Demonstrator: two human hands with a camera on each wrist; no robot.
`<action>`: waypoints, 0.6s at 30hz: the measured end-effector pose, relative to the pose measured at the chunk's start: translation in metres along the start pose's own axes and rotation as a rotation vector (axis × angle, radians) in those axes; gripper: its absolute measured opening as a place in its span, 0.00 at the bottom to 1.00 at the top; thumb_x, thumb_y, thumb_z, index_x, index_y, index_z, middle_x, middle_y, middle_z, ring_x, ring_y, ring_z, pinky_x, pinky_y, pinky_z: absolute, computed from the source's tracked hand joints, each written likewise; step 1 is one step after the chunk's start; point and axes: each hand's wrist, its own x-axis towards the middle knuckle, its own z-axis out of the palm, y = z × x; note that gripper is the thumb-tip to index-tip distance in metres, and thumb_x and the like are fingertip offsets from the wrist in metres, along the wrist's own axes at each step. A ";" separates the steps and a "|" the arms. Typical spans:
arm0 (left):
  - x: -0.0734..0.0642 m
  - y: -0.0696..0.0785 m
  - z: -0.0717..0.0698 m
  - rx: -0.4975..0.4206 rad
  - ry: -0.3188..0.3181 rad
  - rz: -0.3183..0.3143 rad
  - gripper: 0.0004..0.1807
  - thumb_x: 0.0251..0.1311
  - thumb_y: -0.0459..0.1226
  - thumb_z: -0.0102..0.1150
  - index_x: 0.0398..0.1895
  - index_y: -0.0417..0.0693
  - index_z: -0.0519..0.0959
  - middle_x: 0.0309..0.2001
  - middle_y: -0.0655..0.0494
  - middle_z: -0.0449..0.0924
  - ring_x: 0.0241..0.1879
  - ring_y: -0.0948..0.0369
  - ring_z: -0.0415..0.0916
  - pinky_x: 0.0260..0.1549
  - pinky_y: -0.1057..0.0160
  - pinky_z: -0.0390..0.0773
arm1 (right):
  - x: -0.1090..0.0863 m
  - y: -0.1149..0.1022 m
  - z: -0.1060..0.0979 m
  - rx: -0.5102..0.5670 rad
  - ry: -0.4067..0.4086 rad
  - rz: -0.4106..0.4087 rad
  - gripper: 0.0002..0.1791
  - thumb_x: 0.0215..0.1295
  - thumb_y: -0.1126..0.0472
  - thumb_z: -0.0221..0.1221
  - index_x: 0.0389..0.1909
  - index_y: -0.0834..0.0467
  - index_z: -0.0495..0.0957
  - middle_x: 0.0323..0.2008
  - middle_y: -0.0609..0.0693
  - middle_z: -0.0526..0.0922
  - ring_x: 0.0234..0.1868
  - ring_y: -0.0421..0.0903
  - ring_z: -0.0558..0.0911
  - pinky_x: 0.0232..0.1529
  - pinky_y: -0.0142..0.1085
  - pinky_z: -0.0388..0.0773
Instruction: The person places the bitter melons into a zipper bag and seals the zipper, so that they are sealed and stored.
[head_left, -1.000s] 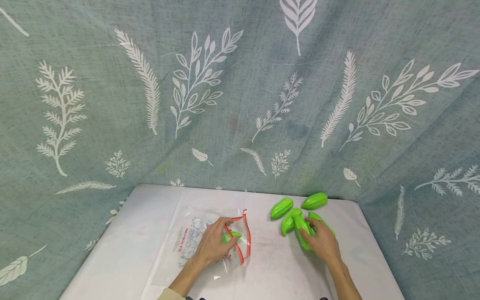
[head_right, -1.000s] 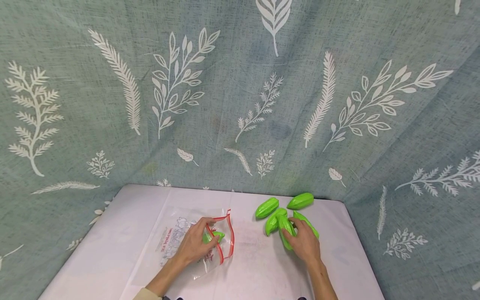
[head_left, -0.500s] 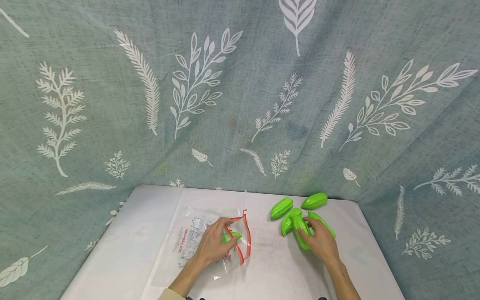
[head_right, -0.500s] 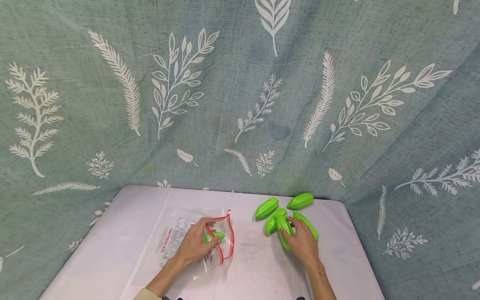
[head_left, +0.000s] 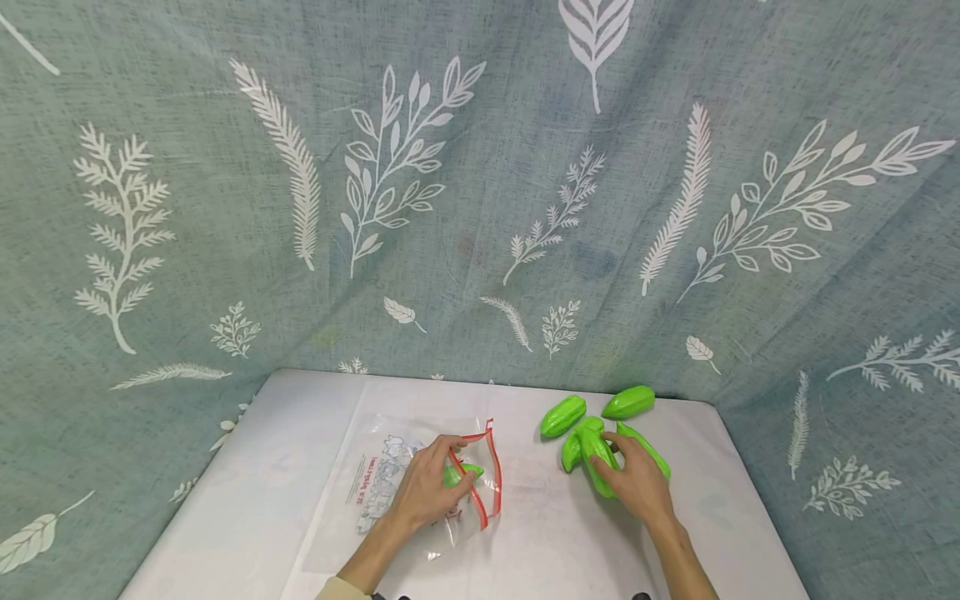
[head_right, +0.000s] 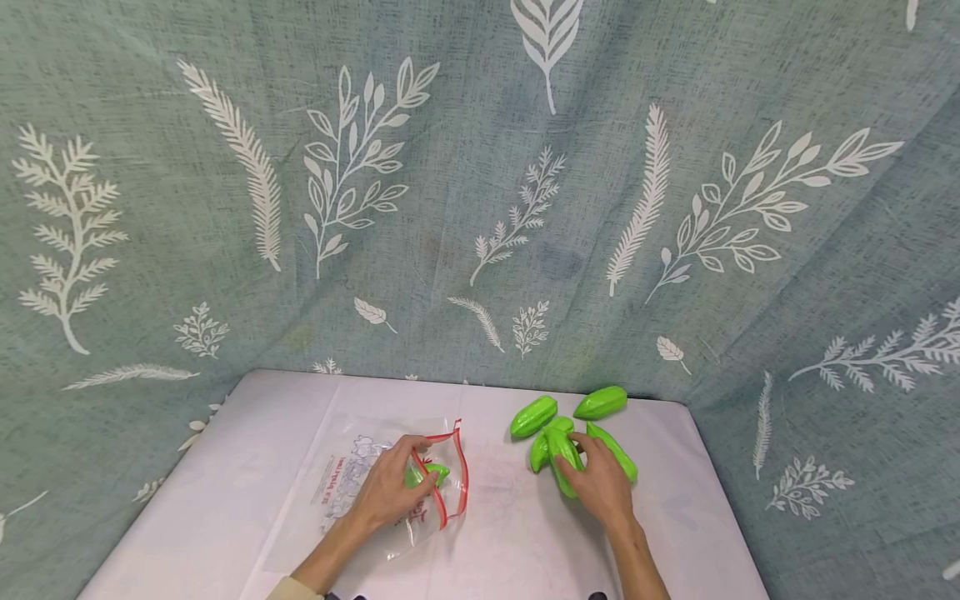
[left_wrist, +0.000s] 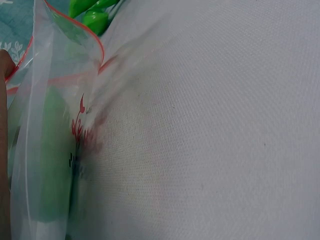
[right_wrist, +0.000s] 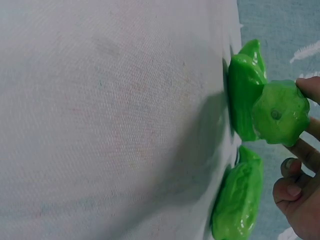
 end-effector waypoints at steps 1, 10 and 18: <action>0.000 0.000 0.000 0.002 0.004 0.005 0.29 0.53 0.50 0.72 0.59 0.57 0.75 0.48 0.56 0.83 0.46 0.62 0.79 0.46 0.55 0.79 | 0.000 0.000 0.001 -0.002 0.001 0.001 0.33 0.65 0.40 0.64 0.65 0.54 0.75 0.52 0.54 0.82 0.57 0.56 0.79 0.56 0.56 0.76; 0.002 -0.002 0.001 -0.013 -0.007 0.013 0.29 0.55 0.49 0.71 0.60 0.58 0.74 0.50 0.56 0.83 0.48 0.61 0.80 0.48 0.55 0.80 | 0.001 -0.007 0.004 0.000 -0.005 -0.003 0.32 0.64 0.43 0.65 0.65 0.54 0.75 0.51 0.53 0.81 0.57 0.56 0.79 0.54 0.55 0.77; 0.002 -0.001 0.000 -0.016 -0.004 0.017 0.29 0.54 0.49 0.72 0.59 0.58 0.75 0.49 0.56 0.83 0.47 0.61 0.80 0.47 0.57 0.80 | 0.001 -0.012 0.006 -0.001 0.011 -0.034 0.30 0.63 0.43 0.66 0.63 0.53 0.77 0.48 0.51 0.82 0.54 0.56 0.80 0.51 0.54 0.77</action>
